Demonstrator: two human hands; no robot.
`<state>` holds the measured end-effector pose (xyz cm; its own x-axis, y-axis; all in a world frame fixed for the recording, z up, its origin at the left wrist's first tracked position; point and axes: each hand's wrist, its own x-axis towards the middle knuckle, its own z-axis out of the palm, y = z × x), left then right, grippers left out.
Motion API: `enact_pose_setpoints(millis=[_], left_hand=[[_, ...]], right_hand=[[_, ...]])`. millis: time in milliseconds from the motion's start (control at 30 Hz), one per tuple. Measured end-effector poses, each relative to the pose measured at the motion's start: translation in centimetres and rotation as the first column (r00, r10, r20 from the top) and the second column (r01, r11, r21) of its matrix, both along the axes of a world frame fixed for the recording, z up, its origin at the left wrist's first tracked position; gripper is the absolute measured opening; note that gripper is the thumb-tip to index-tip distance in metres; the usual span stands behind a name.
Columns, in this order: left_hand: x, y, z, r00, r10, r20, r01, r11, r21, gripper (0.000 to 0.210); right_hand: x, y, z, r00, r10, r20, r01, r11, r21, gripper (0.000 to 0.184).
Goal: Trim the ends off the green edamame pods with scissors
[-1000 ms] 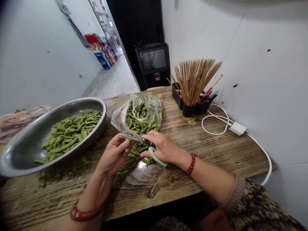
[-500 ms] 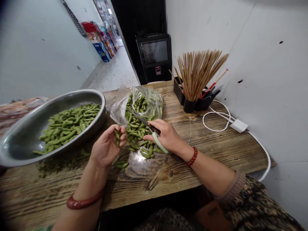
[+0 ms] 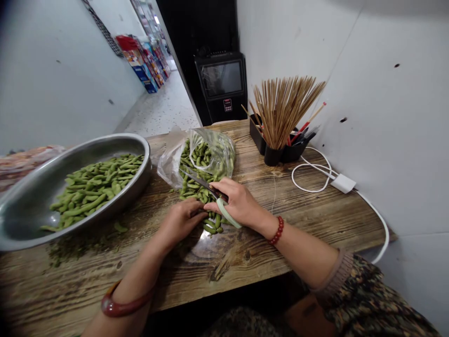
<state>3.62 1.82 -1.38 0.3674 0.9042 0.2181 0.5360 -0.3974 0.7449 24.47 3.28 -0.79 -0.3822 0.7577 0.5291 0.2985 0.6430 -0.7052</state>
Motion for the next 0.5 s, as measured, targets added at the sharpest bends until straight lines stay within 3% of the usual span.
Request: enact_pose_setpoints(millis=[67, 167, 300, 400, 500], left_hand=[[0.1, 0.0, 0.4, 0.999, 0.026, 0.036, -0.025, 0.999, -0.027, 0.002], [0.0, -0.1, 1.3, 0.956, 0.159, 0.245, -0.116, 0.977, -0.18, 0.007], [-0.4, -0.5, 2.4, 0.759, 0.364, 0.539, -0.106, 0.887, -0.45, 0.022], [-0.4, -0.8, 2.7, 0.673, 0.433, 0.599, -0.063, 0.841, -0.537, 0.028], [-0.1, -1.0, 2.9, 0.666, 0.447, 0.597, -0.063, 0.831, -0.552, 0.031]], right_hand=[[0.0, 0.0, 0.0, 1.0, 0.008, -0.003, -0.008, 1.0, -0.004, 0.043], [-0.1, -0.1, -0.1, 1.0, -0.002, -0.004, 0.002, 1.0, -0.007, 0.044], [-0.2, -0.1, -0.2, 1.0, -0.008, 0.004, 0.008, 1.0, -0.013, 0.041], [-0.2, -0.1, -0.3, 0.999, 0.015, 0.029, -0.014, 0.999, -0.03, 0.041], [-0.2, -0.1, -0.5, 0.997, 0.05, 0.064, -0.047, 0.997, -0.053, 0.046]])
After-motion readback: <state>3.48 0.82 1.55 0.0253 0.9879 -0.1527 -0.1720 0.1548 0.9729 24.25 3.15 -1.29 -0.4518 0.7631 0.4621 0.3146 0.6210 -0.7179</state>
